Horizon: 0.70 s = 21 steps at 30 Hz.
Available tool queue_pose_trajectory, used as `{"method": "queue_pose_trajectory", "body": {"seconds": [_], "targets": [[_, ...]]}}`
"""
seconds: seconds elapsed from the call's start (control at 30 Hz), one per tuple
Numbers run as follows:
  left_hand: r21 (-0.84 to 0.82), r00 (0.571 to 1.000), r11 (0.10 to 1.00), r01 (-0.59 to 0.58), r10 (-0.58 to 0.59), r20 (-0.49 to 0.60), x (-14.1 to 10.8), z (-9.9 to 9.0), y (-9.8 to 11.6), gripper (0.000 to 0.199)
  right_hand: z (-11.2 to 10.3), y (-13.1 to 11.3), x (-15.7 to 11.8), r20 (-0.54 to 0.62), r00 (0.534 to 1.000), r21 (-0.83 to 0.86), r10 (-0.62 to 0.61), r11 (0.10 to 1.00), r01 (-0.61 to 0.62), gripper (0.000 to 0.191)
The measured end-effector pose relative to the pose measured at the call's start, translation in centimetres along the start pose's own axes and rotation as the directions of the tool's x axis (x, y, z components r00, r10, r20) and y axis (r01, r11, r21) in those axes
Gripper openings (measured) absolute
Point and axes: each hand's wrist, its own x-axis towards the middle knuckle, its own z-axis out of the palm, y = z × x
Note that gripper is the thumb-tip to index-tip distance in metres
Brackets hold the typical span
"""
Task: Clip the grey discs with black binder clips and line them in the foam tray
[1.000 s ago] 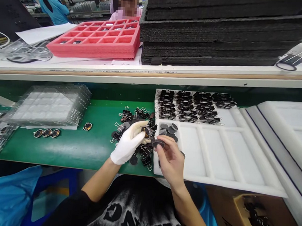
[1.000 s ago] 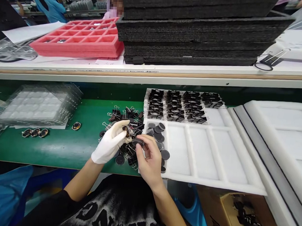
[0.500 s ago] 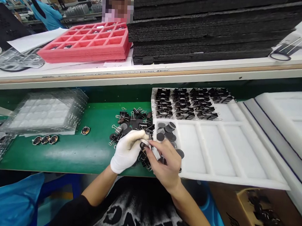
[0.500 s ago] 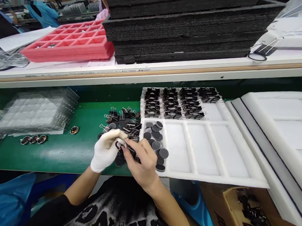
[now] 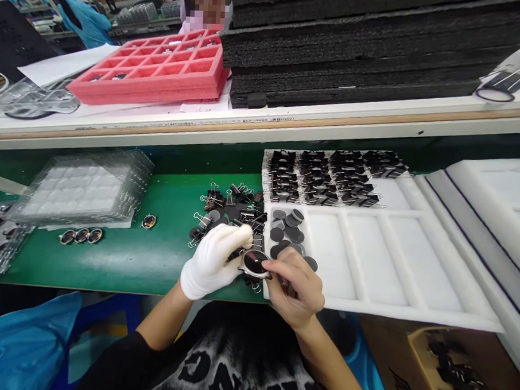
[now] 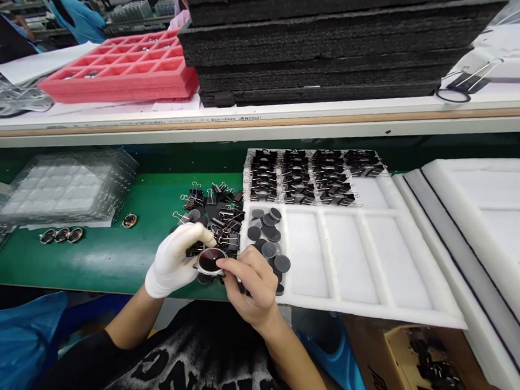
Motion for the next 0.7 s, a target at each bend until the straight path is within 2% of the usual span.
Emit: {"method": "queue_pose_trajectory", "body": {"seconds": [0.1, 0.2, 0.33, 0.4, 0.5, 0.57, 0.63, 0.7], "targets": [[0.075, 0.991, 0.992, -0.106, 0.099, 0.088, 0.9, -1.2, 0.3, 0.043, -0.1, 0.3, -0.2, 0.028, 1.000, -0.003, -0.009, 1.000, 0.009, 0.057], [0.008, 0.972, 0.979, -0.203, 0.200, 0.121, 1.3, -1.6, 0.5, 0.032, -0.1, 0.4, -0.2, 0.076, 0.997, 0.048, 0.015, 0.999, -0.019, 0.055], [-0.083, 0.987, 0.986, -0.143, 0.149, 0.065, 0.7, -1.1, 0.5, 0.031, 0.0, 0.5, -0.1, 0.068, 0.996, 0.129, 0.057, 0.989, -0.066, 0.051], [-0.105, 0.991, 0.986, -0.128, 0.131, 0.017, 0.2, -0.7, 0.4, 0.031, 0.1, 0.6, -0.1, 0.036, 0.998, 0.138, 0.043, 0.989, -0.048, 0.051], [-0.131, 0.987, 0.979, -0.154, 0.158, 0.027, 0.2, -0.7, 0.6, 0.019, 0.2, 0.7, -0.3, -0.004, 1.000, 0.096, 0.007, 0.995, -0.007, 0.053], [-0.065, 0.988, 0.989, -0.132, 0.137, 0.069, 0.6, -1.0, 1.0, 0.008, 0.2, 0.8, -0.6, -0.028, 0.999, 0.043, 0.043, 0.998, -0.042, 0.054], [0.058, 0.988, 0.989, -0.140, 0.135, 0.073, 1.2, -1.5, 1.3, 0.012, 0.1, 0.9, -0.7, -0.042, 0.995, 0.004, 0.088, 0.996, -0.088, 0.056], [0.157, 0.975, 0.963, -0.221, 0.216, 0.050, 1.7, -1.9, 1.5, 0.013, 0.0, 1.0, -0.5, -0.030, 0.998, -0.014, 0.056, 0.998, -0.057, 0.060]]}}
